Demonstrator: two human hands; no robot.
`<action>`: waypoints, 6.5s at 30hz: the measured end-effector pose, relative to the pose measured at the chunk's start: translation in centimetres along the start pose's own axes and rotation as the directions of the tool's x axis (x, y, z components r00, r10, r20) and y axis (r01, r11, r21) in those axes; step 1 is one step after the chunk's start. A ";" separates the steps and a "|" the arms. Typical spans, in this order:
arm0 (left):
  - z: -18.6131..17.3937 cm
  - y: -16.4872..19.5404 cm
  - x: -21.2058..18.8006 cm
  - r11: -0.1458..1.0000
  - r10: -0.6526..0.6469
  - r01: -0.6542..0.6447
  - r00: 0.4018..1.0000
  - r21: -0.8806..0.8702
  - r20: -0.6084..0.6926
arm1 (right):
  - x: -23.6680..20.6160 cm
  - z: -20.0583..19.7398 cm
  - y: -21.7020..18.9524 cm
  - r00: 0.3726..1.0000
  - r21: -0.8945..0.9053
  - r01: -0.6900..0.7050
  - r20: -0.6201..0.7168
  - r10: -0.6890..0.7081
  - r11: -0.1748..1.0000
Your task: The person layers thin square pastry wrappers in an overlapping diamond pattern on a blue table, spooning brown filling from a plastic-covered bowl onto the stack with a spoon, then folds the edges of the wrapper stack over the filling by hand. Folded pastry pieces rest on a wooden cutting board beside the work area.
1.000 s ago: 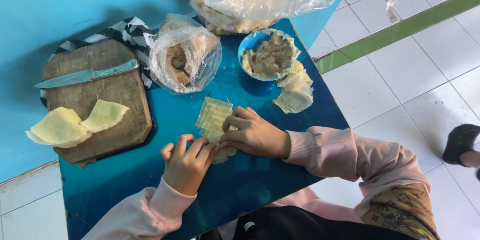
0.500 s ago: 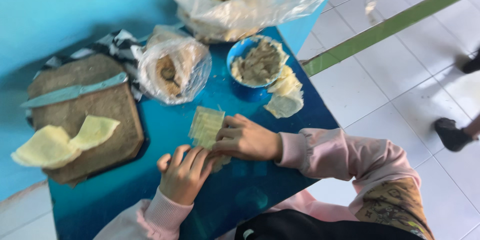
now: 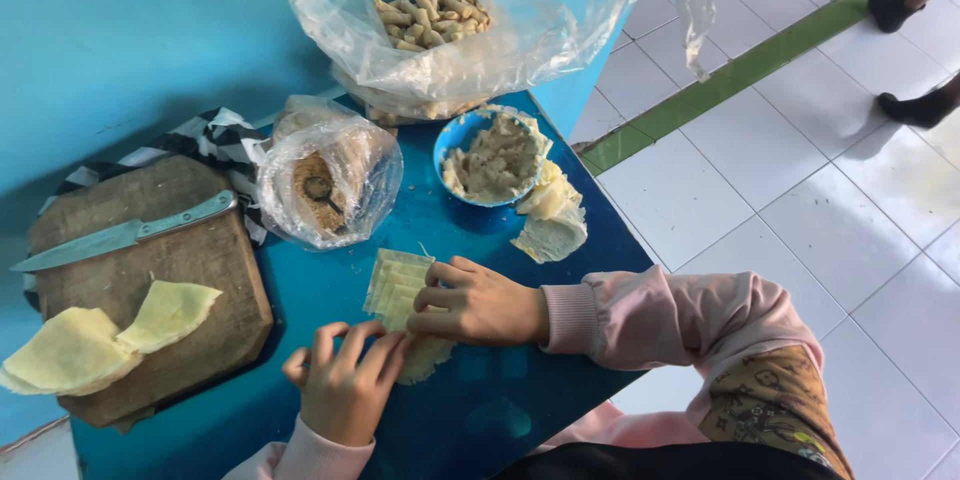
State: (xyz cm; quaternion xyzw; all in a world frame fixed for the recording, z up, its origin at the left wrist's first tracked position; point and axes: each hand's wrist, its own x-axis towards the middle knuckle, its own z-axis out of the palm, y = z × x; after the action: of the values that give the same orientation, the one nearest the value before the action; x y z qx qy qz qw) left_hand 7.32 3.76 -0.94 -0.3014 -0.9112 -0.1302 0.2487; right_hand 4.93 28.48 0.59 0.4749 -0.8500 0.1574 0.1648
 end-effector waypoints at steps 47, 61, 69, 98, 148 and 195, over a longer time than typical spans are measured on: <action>1.2 0.6 -3.1 0.938 0.340 -0.347 0.921 -0.005 -0.189 | 9.9 -15.4 22.7 0.796 0.203 -0.598 0.045 0.603 0.775; 1.0 1.2 -3.3 0.928 0.354 -0.373 0.896 -0.021 -0.269 | 12.7 -14.6 17.8 0.845 -0.200 -0.530 -0.049 0.532 0.824; 2.2 1.3 -3.5 0.925 0.354 -0.381 0.862 -0.003 -0.362 | 17.7 -8.9 2.3 0.997 -0.207 0.002 -0.079 -0.019 0.978; 0.1 -0.6 -3.2 0.943 0.333 -0.321 0.925 0.089 -0.186 | 17.2 -2.8 10.9 0.851 -0.216 -0.327 0.355 0.386 0.920; -0.3 -3.1 -2.1 0.981 0.183 -0.167 0.969 -0.103 0.168 | 14.5 1.4 13.3 0.807 0.326 -0.578 0.095 0.582 0.748; -2.6 -2.4 -0.7 0.887 0.064 0.015 0.986 -0.461 0.155 | -2.1 -1.2 -1.6 0.838 0.509 -0.502 0.084 0.540 0.699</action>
State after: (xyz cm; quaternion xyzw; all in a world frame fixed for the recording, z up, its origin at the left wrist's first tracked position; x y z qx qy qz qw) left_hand 7.28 0.53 0.68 -0.3731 -0.8679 -0.3138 0.0953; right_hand 7.44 29.77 0.93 0.2351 -0.8694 0.4343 0.0117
